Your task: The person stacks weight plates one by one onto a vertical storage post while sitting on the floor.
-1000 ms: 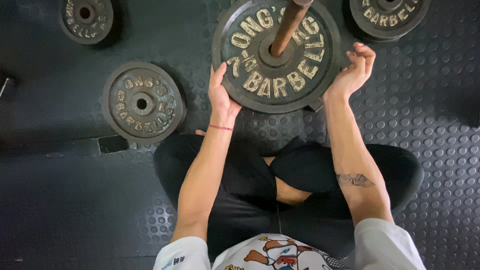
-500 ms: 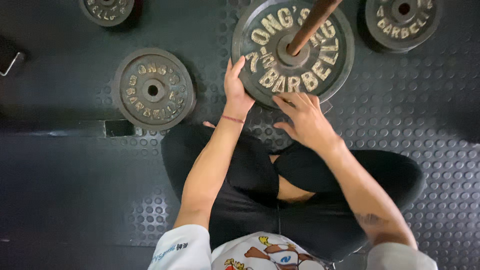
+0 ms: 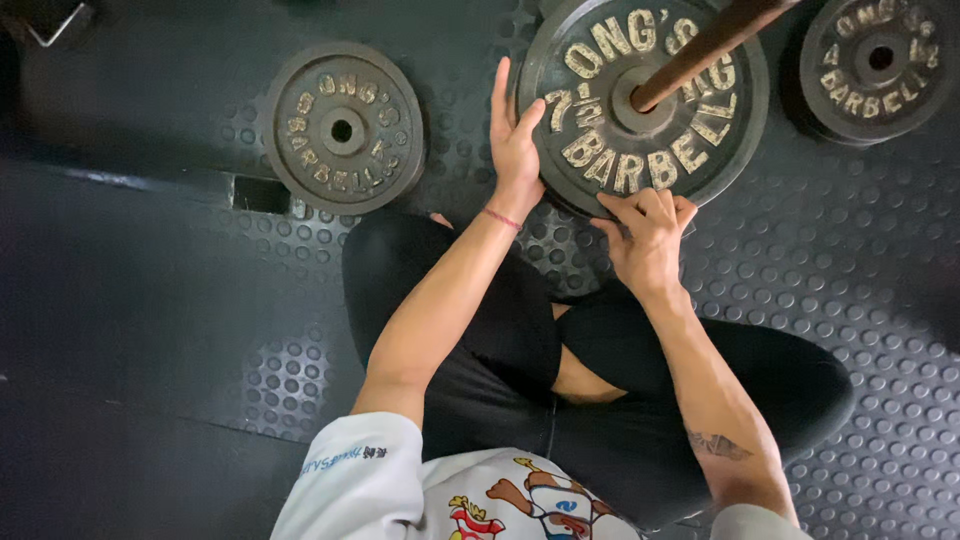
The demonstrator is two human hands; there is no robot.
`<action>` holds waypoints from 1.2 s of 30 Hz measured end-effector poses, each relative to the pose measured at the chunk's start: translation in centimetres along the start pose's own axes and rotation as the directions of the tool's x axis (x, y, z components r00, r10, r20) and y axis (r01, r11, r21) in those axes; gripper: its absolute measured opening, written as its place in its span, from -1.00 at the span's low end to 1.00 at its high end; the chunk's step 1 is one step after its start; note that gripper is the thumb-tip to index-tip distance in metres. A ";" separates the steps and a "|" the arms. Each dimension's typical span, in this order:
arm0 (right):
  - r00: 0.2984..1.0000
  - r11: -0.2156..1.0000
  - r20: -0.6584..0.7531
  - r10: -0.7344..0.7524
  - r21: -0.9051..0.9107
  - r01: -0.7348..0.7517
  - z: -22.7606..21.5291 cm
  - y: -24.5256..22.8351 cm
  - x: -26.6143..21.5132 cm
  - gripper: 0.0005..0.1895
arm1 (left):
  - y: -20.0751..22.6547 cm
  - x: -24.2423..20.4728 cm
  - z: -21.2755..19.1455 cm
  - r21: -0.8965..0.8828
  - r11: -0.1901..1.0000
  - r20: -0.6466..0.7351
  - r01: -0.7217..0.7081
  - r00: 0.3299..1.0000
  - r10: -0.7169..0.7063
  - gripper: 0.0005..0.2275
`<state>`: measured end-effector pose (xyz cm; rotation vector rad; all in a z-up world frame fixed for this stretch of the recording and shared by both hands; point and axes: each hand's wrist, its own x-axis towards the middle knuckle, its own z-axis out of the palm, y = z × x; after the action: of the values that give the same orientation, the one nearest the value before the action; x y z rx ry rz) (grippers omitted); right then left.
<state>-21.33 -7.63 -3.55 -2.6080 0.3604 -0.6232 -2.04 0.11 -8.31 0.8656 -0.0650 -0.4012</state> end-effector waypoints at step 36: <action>0.997 0.998 0.064 -0.033 -0.059 0.037 1.2 1.3 -0.4 -0.80 | -1.1 -0.6 -2.1 0.874 0.441 0.140 -0.206 0.974 0.177 -0.44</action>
<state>-21.34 -8.20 -5.31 -2.6895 0.3187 -0.5485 -2.48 1.21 -10.49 1.8995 -0.4373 -0.1261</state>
